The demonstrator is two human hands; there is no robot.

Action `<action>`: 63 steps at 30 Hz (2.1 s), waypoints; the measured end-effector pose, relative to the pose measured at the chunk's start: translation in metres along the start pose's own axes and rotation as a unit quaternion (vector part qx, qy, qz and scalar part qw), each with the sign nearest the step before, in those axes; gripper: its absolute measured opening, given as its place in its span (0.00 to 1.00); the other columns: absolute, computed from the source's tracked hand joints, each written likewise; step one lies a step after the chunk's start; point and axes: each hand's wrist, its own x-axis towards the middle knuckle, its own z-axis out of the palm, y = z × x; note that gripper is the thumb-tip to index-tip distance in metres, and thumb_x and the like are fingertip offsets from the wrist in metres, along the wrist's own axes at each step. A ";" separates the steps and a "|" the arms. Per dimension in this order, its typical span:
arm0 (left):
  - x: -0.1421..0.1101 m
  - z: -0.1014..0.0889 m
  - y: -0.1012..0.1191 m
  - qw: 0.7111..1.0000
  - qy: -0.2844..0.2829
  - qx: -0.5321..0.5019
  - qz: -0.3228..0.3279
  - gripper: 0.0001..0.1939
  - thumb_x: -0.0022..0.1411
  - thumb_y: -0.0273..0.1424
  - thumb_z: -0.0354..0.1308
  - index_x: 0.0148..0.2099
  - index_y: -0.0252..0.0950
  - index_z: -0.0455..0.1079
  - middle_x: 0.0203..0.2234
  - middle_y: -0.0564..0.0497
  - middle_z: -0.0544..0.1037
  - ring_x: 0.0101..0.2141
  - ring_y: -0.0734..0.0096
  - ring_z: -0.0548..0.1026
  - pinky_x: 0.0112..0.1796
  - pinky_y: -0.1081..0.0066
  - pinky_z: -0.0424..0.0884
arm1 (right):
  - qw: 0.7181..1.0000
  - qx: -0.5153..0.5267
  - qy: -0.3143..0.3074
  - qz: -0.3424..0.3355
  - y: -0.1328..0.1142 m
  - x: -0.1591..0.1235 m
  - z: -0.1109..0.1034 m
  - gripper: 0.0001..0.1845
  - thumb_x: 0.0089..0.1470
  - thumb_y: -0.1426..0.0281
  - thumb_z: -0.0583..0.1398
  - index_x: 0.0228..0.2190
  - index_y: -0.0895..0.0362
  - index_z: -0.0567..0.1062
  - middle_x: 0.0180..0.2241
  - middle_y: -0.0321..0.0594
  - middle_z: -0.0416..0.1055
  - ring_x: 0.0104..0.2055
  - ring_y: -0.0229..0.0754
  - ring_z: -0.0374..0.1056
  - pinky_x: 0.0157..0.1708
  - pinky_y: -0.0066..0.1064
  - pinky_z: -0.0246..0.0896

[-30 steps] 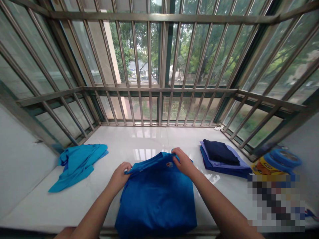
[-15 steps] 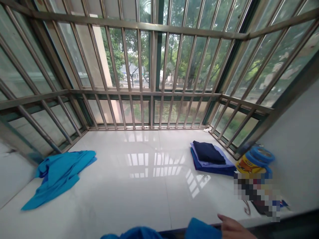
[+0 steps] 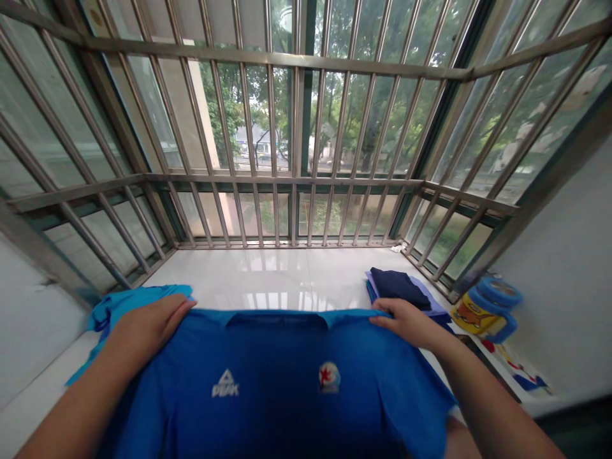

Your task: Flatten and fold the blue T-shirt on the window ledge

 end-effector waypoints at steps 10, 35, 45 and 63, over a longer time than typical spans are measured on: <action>0.013 0.178 0.043 0.968 -0.198 0.156 -0.006 0.23 0.78 0.32 0.45 0.65 0.35 0.74 0.64 0.36 0.77 0.65 0.52 0.74 0.64 0.54 0.69 | 0.978 -0.181 0.082 0.068 0.005 0.096 0.140 0.25 0.70 0.69 0.58 0.64 0.60 0.74 0.66 0.58 0.70 0.68 0.54 0.66 0.69 0.42 0.56; -0.103 0.185 0.012 0.956 -0.146 0.150 -0.203 0.35 0.79 0.42 0.37 0.76 0.26 0.60 0.74 0.29 0.63 0.72 0.42 0.61 0.66 0.45 0.63 | 0.992 -0.122 -0.040 -0.007 -0.079 0.094 0.326 0.38 0.73 0.50 0.50 0.78 0.44 0.51 0.80 0.36 0.34 0.82 0.57 0.30 0.76 0.65 0.23; -0.116 0.122 -0.030 0.922 -0.201 0.154 -0.292 0.21 0.77 0.38 0.45 0.46 0.33 0.78 0.43 0.34 0.82 0.46 0.42 0.81 0.45 0.53 0.76 | 0.992 -0.114 -0.046 0.002 -0.078 0.093 0.328 0.40 0.72 0.48 0.48 0.78 0.46 0.52 0.80 0.37 0.36 0.82 0.55 0.30 0.76 0.60 0.17; -0.222 0.123 -0.042 0.966 -0.232 -0.079 -0.077 0.29 0.66 0.33 0.59 0.69 0.43 0.73 0.63 0.42 0.78 0.63 0.51 0.76 0.66 0.53 0.72 | 0.991 -0.129 -0.046 -0.009 -0.080 0.092 0.326 0.39 0.73 0.50 0.48 0.78 0.48 0.53 0.80 0.39 0.38 0.82 0.56 0.32 0.77 0.61 0.19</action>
